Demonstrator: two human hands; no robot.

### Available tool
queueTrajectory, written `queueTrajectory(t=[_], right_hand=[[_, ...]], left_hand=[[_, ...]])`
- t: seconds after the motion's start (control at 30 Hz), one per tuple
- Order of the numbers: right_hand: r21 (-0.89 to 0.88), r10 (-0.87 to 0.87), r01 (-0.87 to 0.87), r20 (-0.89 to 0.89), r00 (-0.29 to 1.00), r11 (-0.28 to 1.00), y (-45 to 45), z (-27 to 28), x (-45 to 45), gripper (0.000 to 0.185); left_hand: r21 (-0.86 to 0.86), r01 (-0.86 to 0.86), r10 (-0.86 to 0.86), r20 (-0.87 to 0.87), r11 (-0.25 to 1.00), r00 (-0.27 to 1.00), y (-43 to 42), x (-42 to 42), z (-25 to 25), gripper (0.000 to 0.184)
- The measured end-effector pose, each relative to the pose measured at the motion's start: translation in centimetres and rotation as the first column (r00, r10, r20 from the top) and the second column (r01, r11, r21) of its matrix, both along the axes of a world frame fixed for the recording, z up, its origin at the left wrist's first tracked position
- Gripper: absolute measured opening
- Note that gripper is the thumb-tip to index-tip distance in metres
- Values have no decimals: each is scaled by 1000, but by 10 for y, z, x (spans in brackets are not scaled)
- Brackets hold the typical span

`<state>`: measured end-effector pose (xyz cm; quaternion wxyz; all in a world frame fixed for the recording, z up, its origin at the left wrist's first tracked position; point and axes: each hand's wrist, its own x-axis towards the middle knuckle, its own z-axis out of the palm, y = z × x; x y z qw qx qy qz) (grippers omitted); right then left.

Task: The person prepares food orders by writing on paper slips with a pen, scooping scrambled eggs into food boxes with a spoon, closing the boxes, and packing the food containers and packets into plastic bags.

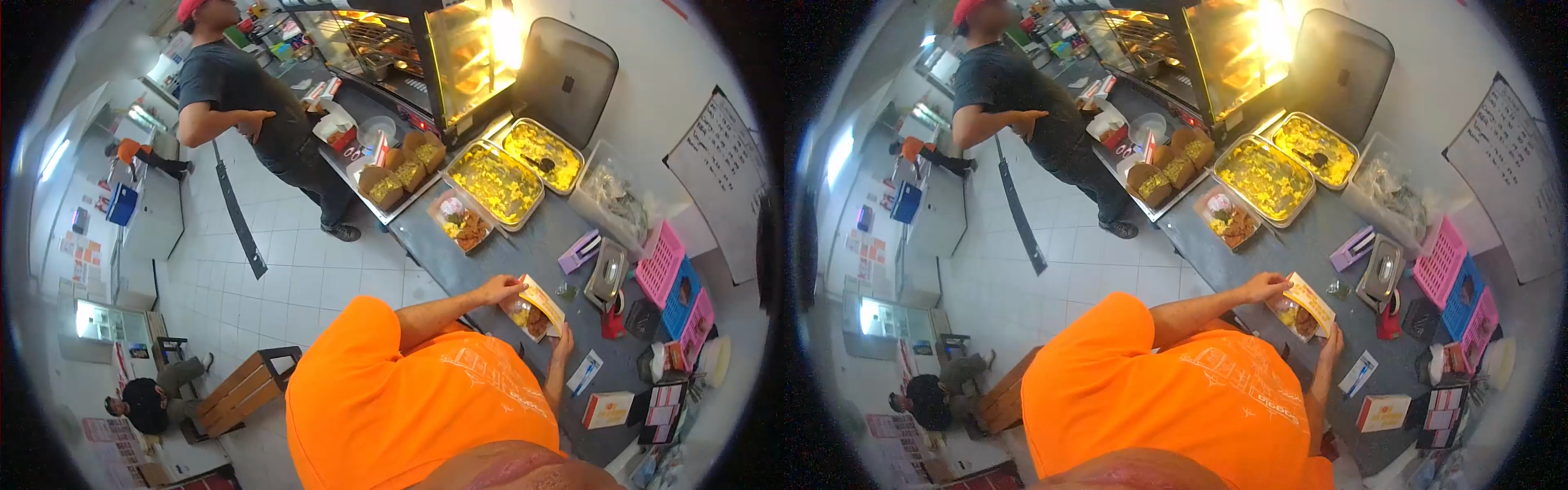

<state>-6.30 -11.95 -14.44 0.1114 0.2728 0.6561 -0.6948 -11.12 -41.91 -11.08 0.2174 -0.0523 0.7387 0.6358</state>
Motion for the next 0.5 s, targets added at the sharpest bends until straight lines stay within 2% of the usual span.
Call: queueTrajectory(t=[0.07,0.1,0.2,0.23,0.27,0.33,0.37,0.47,0.5], right_hand=[[-46,22,-22,-10,1000,999,-1,1,0,33],[-68,30,-31,-13,999,997,-1,1,1,32],[-64,-94,90,-52,994,994,-15,-13,5,34],[-87,-72,61,-124,990,994,-4,-45,2,32],[-65,-14,7,-115,993,998,-5,-40,1,32],[-20,101,-104,-91,991,994,-13,-27,12,33],[-112,51,-56,-46,998,992,-25,-4,16,34],[-126,-10,3,-60,998,992,-25,-20,19,38],[-211,18,-10,36,999,977,-13,-26,14,42]], left_hand=[[-45,77,-70,132,996,989,-4,3,28,70],[-62,131,-116,197,989,973,-7,-2,17,67],[152,16,-37,137,988,990,-1,10,7,57],[256,2,-39,141,967,989,3,5,-44,48],[116,38,-34,-36,993,999,4,8,-60,48],[-175,27,-91,-371,984,924,4,15,-71,49],[-232,93,-168,-325,968,931,-1,19,-55,51],[142,177,-145,-210,974,967,-1,9,-84,51],[-12,177,-174,-266,984,948,0,3,-82,55]])
